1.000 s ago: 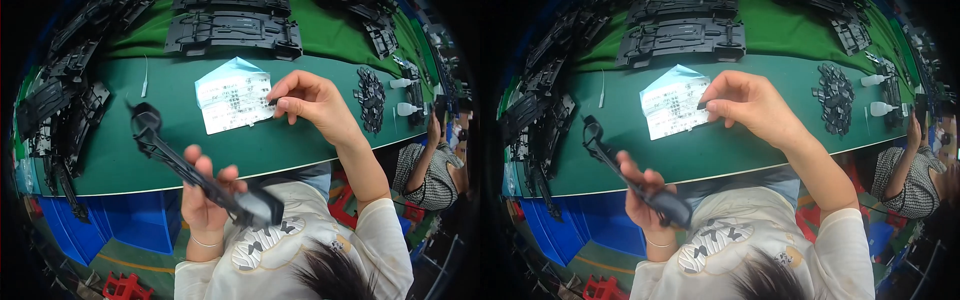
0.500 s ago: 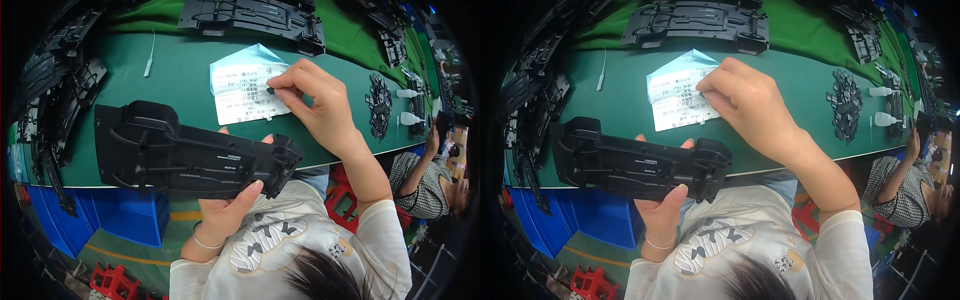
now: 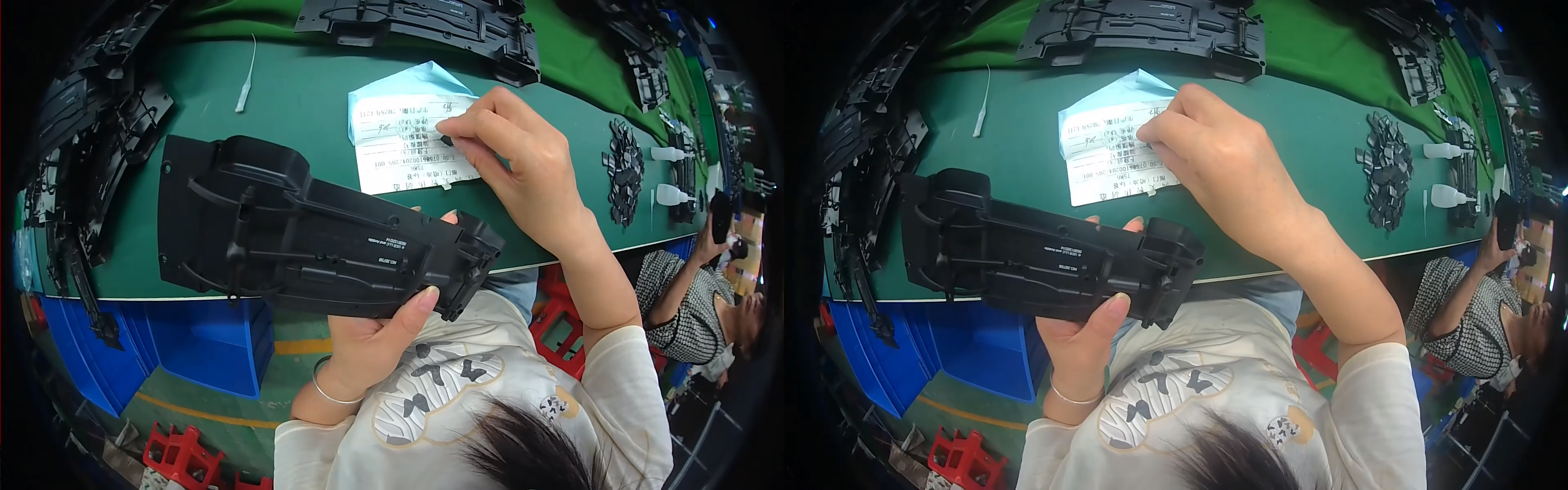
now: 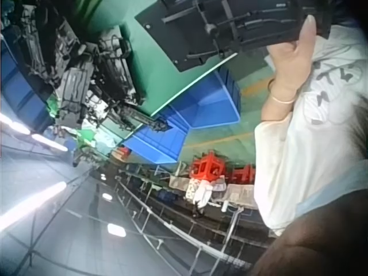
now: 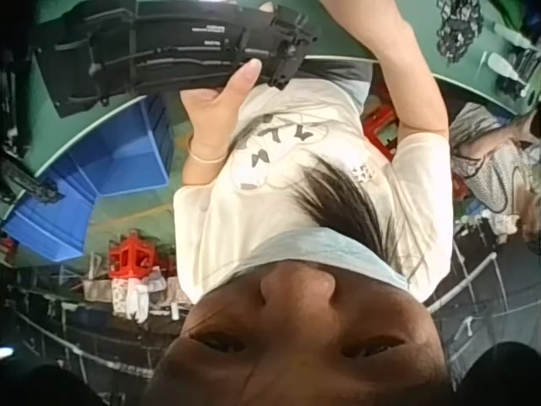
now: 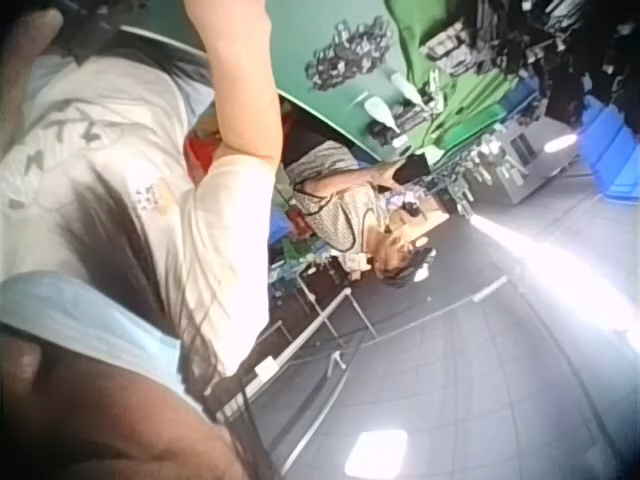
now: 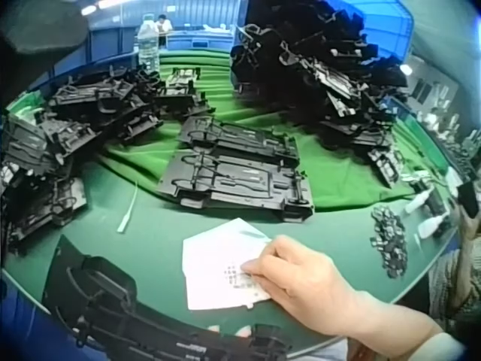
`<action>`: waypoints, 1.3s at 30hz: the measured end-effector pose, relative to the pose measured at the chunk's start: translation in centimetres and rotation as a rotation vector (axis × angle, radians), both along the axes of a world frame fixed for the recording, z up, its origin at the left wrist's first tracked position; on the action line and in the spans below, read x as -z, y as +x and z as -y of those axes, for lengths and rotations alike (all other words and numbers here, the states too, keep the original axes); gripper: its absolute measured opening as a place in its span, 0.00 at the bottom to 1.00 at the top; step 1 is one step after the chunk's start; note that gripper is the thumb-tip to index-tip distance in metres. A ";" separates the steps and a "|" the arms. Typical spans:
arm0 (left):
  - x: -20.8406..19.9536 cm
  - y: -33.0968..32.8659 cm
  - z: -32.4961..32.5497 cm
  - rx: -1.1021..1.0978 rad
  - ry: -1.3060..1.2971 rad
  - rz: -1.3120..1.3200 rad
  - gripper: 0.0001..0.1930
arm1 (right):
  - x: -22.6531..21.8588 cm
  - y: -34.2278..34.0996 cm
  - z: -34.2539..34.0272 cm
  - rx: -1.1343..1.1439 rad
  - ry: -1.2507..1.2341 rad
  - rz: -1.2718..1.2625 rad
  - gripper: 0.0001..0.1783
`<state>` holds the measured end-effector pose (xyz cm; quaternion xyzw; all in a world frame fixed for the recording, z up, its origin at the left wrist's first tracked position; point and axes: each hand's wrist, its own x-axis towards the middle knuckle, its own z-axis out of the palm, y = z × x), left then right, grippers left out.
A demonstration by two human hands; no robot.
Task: Assembling plastic components onto toy car chassis on a factory assembly line.
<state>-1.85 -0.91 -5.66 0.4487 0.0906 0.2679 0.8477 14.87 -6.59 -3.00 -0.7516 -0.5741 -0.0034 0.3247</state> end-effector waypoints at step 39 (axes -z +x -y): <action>-0.8 0.2 0.5 -0.103 -0.055 -0.205 0.28 | -1.4 0.2 1.9 0.149 0.099 -0.943 0.08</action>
